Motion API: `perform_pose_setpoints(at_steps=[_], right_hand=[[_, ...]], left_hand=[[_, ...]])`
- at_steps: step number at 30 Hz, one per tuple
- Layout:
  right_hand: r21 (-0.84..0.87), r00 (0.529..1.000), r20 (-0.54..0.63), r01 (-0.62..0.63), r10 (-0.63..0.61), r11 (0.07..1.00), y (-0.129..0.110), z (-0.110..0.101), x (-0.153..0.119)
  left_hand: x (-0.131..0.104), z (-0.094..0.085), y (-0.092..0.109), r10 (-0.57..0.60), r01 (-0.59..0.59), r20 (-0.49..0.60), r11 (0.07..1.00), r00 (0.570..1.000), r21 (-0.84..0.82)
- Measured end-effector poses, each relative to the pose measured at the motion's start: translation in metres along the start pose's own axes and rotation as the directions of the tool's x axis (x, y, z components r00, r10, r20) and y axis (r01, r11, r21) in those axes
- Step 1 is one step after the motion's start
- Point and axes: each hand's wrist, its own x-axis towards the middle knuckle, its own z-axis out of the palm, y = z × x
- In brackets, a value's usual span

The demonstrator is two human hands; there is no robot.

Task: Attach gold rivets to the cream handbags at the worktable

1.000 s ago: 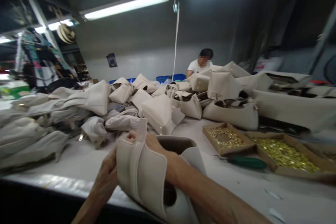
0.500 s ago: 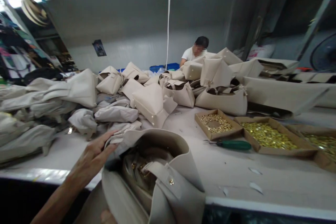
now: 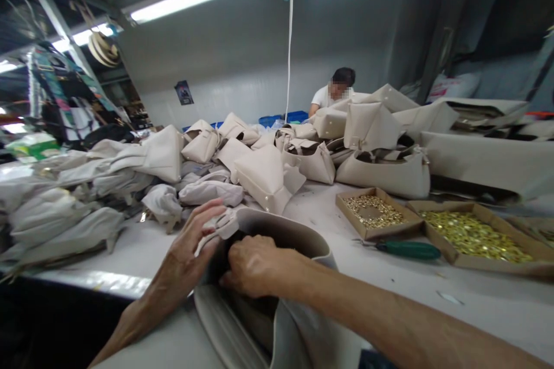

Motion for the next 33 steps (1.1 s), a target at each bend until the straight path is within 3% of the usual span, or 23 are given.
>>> perform_pose_setpoints(at_steps=[3, 7, 10, 14, 20, 24, 28, 33], right_hand=[[0.011, 0.994, 0.105, -0.039, 0.037, 0.999, -0.006, -0.001, 0.002], [0.055, 0.995, 0.100, -0.029, 0.023, 0.998, -0.007, 0.008, 0.001], [0.097, 0.999, 0.037, -0.032, 0.028, 0.995, -0.003, 0.007, -0.009], [0.113, 0.995, -0.058, -0.073, 0.080, 0.991, -0.002, 0.003, -0.042], [0.202, 0.970, -0.168, -0.141, 0.176, 0.969, -0.012, 0.013, -0.084], [0.163, 0.954, -0.152, -0.235, 0.259, 0.958, -0.022, 0.010, -0.086], [0.099, 0.964, -0.164, -0.193, 0.208, 0.976, -0.025, 0.010, -0.080], [0.075, 0.977, -0.160, -0.128, 0.139, 0.989, -0.024, 0.017, -0.069]], left_hand=[[0.002, -0.005, 0.006, 0.168, -0.181, 0.113, 0.977, 0.979, 0.115], [0.004, -0.008, 0.009, 0.214, -0.245, 0.153, 0.944, 0.965, 0.221], [0.004, -0.008, 0.006, 0.190, -0.215, 0.117, 0.938, 0.975, 0.271], [0.006, -0.006, 0.001, 0.137, -0.155, 0.080, 0.939, 0.987, 0.306], [0.009, 0.009, 0.001, 0.079, -0.105, 0.088, 0.934, 0.993, 0.342], [0.010, 0.011, 0.013, 0.042, -0.078, 0.133, 0.959, 0.990, 0.273], [0.008, 0.007, 0.023, 0.000, -0.035, 0.201, 0.985, 0.980, 0.167], [0.008, 0.008, 0.018, -0.005, -0.029, 0.237, 0.990, 0.972, 0.139]])
